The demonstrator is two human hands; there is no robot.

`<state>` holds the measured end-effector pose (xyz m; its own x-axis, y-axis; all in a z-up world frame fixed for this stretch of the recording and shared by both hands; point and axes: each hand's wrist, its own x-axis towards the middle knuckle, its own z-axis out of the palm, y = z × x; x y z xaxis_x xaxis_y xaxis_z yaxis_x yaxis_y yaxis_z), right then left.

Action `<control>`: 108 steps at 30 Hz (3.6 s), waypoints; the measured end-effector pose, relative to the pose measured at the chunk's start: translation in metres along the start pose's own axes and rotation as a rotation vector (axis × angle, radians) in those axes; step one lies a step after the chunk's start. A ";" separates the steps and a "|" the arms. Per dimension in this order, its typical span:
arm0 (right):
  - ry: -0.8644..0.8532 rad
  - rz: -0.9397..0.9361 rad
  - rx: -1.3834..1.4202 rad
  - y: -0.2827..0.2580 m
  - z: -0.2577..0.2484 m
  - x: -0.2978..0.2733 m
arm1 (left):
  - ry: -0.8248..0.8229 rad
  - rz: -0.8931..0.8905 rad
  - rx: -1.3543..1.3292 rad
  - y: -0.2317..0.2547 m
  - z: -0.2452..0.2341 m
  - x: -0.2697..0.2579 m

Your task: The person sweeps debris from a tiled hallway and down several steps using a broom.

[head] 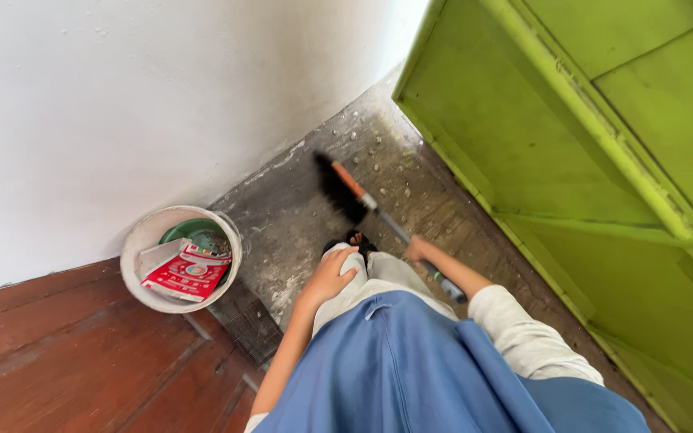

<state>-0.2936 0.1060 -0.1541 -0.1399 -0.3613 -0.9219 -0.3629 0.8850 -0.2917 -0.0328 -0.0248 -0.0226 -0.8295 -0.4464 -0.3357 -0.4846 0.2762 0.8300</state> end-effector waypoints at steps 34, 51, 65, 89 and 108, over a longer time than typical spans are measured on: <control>0.196 0.059 0.558 0.076 0.105 -0.132 | -0.540 0.148 0.156 0.031 -0.074 -0.002; 0.174 0.446 0.170 0.136 0.114 -0.111 | -0.594 0.081 0.215 0.071 -0.005 -0.037; -0.060 0.065 0.863 0.191 0.187 -0.179 | -0.677 0.124 0.258 0.103 0.044 -0.045; -0.017 0.140 0.802 0.268 0.228 -0.175 | -0.813 0.156 0.391 0.148 0.125 -0.041; 0.177 0.186 1.055 0.338 0.259 -0.255 | -0.919 0.231 0.424 0.153 0.176 -0.041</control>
<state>-0.1420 0.5735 -0.0833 -0.2721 -0.1580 -0.9492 0.6407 0.7062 -0.3012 -0.1214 0.1854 0.0400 -0.7203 0.4271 -0.5466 -0.1975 0.6291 0.7518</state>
